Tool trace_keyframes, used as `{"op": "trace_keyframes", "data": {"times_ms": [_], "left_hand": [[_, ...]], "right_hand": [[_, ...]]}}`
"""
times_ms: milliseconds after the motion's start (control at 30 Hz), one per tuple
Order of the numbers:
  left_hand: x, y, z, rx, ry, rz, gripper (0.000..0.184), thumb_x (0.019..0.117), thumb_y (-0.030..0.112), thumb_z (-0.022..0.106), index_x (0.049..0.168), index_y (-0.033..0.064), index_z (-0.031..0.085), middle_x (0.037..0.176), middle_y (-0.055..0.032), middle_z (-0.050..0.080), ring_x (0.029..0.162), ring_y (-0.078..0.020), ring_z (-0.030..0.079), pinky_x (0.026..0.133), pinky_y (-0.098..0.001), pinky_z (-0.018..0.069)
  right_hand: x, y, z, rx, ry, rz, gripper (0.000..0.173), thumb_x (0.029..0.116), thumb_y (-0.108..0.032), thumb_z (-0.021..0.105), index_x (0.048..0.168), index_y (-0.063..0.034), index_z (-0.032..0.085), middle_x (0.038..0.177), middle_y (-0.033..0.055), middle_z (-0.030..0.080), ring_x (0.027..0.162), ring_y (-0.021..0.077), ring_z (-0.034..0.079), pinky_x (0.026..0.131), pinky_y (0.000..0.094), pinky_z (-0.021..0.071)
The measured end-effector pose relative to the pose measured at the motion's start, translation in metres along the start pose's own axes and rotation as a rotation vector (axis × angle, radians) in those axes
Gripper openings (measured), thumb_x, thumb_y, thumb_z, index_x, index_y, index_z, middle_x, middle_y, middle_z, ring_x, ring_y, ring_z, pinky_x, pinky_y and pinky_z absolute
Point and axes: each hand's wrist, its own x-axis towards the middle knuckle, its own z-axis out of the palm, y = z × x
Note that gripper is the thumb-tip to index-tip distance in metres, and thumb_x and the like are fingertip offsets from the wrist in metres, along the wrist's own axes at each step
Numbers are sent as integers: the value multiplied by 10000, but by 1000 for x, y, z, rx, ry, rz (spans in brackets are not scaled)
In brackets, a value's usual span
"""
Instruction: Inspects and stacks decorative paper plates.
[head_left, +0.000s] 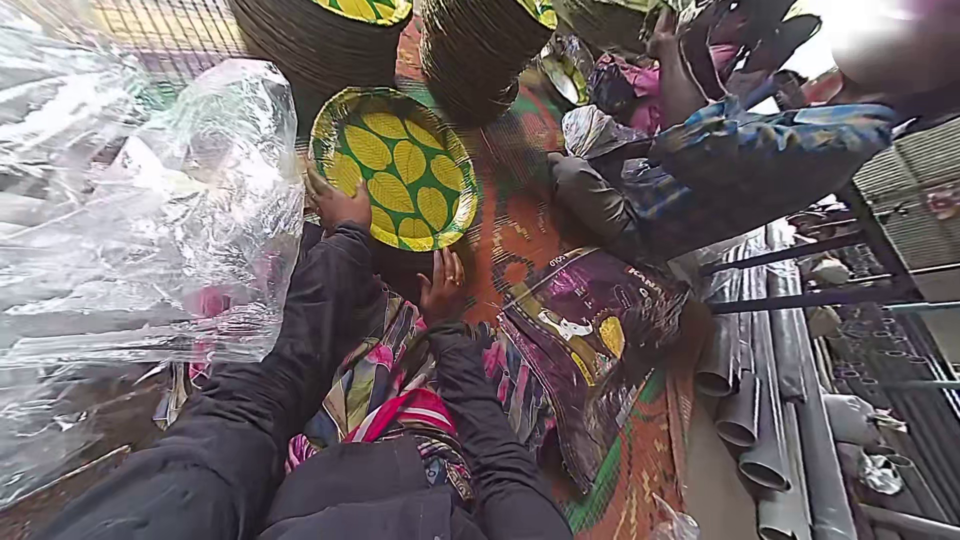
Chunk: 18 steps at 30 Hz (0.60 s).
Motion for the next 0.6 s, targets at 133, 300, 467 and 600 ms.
{"op": "trace_keyframes", "data": {"times_ms": [133,300,467,600], "left_hand": [[-7,-7,29,243,67,-20,965,901,191,715,1660,70,132,1712,-241,136,1535,-408,306,1198,-449,357],[0,-13,24,-42,153,-284,888,989,371,666,1610,-48,188,1617,-280,347,1503,-332,386,1214,-378,336],[8,2,8,-127,32,-123,821,944,376,728,1582,39,337,1492,-254,528,1395,-361,521,1161,-486,411],[26,10,-9,9,-78,-14,818,945,391,732,1588,70,342,1451,-265,565,1368,-405,542,1136,-552,421]], "right_hand": [[-25,3,-3,5,81,172,515,970,-257,657,1377,53,600,1422,285,579,1312,475,559,1092,569,450],[-27,2,-8,64,12,350,531,993,-251,645,1407,72,564,1426,309,565,1304,489,560,1096,573,436],[-19,-9,-30,125,-195,480,558,1001,-229,660,1472,34,516,1484,291,524,1373,445,520,1147,547,408],[-18,-7,-34,142,-286,540,561,1019,-233,628,1494,31,488,1501,283,510,1381,425,522,1165,513,400]]}}
